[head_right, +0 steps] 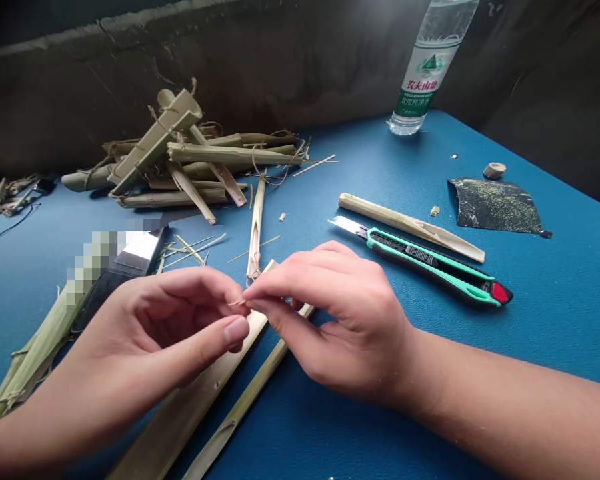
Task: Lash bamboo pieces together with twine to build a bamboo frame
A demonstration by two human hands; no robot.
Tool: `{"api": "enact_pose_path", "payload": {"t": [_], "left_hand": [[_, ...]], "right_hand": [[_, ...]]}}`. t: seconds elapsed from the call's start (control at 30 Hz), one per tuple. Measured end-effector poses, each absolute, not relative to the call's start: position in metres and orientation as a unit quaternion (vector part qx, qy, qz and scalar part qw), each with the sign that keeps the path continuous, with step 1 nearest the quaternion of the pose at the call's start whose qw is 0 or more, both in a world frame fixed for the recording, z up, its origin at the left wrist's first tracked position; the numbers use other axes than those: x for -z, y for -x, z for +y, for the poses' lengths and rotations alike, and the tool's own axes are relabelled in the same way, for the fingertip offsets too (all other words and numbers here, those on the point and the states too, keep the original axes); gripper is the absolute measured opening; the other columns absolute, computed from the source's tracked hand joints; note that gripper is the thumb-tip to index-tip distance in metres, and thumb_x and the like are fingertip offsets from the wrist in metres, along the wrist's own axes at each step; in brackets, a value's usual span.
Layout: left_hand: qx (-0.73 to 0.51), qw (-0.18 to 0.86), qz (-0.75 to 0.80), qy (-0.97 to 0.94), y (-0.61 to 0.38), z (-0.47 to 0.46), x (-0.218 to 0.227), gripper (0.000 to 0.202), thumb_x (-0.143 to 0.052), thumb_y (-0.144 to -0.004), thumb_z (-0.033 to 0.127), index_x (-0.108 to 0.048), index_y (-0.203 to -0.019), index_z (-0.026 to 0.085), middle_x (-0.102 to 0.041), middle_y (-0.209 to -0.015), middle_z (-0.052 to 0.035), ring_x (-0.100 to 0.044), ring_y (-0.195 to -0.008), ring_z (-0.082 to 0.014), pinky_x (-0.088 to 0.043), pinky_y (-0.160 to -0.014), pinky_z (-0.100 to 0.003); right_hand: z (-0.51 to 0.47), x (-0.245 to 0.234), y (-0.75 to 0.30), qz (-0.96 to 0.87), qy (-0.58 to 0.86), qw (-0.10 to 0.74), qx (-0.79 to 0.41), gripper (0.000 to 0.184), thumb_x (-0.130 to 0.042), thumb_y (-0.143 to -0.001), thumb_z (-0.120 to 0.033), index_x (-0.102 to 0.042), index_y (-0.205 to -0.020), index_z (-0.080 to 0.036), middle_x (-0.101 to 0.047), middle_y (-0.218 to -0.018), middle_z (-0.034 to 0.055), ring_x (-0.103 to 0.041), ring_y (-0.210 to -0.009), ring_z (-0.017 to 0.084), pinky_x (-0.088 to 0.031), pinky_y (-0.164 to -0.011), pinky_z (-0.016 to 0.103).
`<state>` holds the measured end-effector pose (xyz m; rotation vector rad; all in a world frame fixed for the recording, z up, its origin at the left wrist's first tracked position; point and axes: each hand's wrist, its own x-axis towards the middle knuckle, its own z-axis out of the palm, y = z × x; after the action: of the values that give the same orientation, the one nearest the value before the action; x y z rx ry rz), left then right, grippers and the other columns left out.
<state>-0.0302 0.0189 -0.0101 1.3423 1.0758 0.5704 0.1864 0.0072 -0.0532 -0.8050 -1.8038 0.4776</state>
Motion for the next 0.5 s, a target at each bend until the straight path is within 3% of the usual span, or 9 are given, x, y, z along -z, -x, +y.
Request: {"api": "enact_pose_path", "payload": {"t": [0.1,0.17,0.23,0.33,0.43,0.5], "left_hand": [[-0.237,0.669,0.441,-0.550,0.0325,0.0183,0.0130,0.032,-0.070,-0.103,0.051,-0.077,-0.097,0.020,-0.072,-0.074,0.0001,-0.045,-0.051,-0.0049,-0.035,-0.048,-0.015],[-0.227,0.688,0.436,-0.533,0.0323,0.0182,0.0136,0.045,-0.061,-0.106,0.056,-0.075,-0.087,0.017,-0.069,-0.066,-0.0008,-0.044,-0.050,-0.0054,-0.033,-0.047,-0.015],[-0.218,0.678,0.451,-0.539,0.0309,0.0185,0.0130,0.038,-0.071,-0.103,0.045,-0.072,-0.077,0.017,-0.064,-0.060,0.0016,-0.045,-0.052,-0.0058,-0.034,-0.049,-0.014],[-0.219,0.648,0.457,-0.568,0.0284,0.0189,0.0109,0.022,-0.078,-0.096,0.027,-0.073,-0.077,0.018,-0.065,-0.063,0.0044,-0.044,-0.054,-0.0046,-0.034,-0.050,-0.012],[-0.232,0.624,0.457,-0.590,0.0274,0.0185,0.0086,0.015,-0.080,-0.093,0.020,-0.077,-0.078,0.018,-0.068,-0.066,0.0046,-0.045,-0.055,-0.0042,-0.033,-0.048,-0.011],[-0.241,0.609,0.460,-0.599,0.0278,0.0176,0.0073,0.012,-0.083,-0.089,0.017,-0.078,-0.078,0.019,-0.070,-0.066,0.0041,-0.051,-0.058,-0.0054,-0.038,-0.051,-0.010]], "right_hand": [[0.0073,0.0535,-0.1862,-0.759,0.336,0.523,-0.192,0.015,-0.077,-0.095,-0.005,-0.080,-0.099,-0.019,-0.085,-0.090,0.0023,-0.077,-0.077,0.016,-0.055,-0.076,0.035],[0.0079,0.0541,-0.1867,-0.766,0.333,0.518,-0.186,0.014,-0.077,-0.095,-0.005,-0.079,-0.099,-0.018,-0.085,-0.090,0.0025,-0.077,-0.078,0.017,-0.055,-0.076,0.035],[0.0086,0.0545,-0.1873,-0.774,0.325,0.512,-0.181,0.014,-0.077,-0.095,-0.006,-0.079,-0.100,-0.019,-0.085,-0.091,0.0021,-0.077,-0.079,0.017,-0.054,-0.077,0.036],[0.0092,0.0545,-0.1878,-0.783,0.314,0.505,-0.183,0.016,-0.076,-0.095,-0.005,-0.079,-0.101,-0.020,-0.085,-0.092,0.0010,-0.077,-0.079,0.016,-0.053,-0.078,0.036],[0.0084,0.0538,-0.1879,-0.783,0.312,0.503,-0.193,0.015,-0.076,-0.095,-0.004,-0.078,-0.100,-0.018,-0.085,-0.092,0.0008,-0.077,-0.079,0.015,-0.052,-0.078,0.035],[0.0071,0.0535,-0.1880,-0.779,0.315,0.506,-0.197,0.013,-0.076,-0.095,-0.004,-0.078,-0.100,-0.016,-0.084,-0.091,0.0009,-0.076,-0.079,0.014,-0.052,-0.078,0.035]]}}
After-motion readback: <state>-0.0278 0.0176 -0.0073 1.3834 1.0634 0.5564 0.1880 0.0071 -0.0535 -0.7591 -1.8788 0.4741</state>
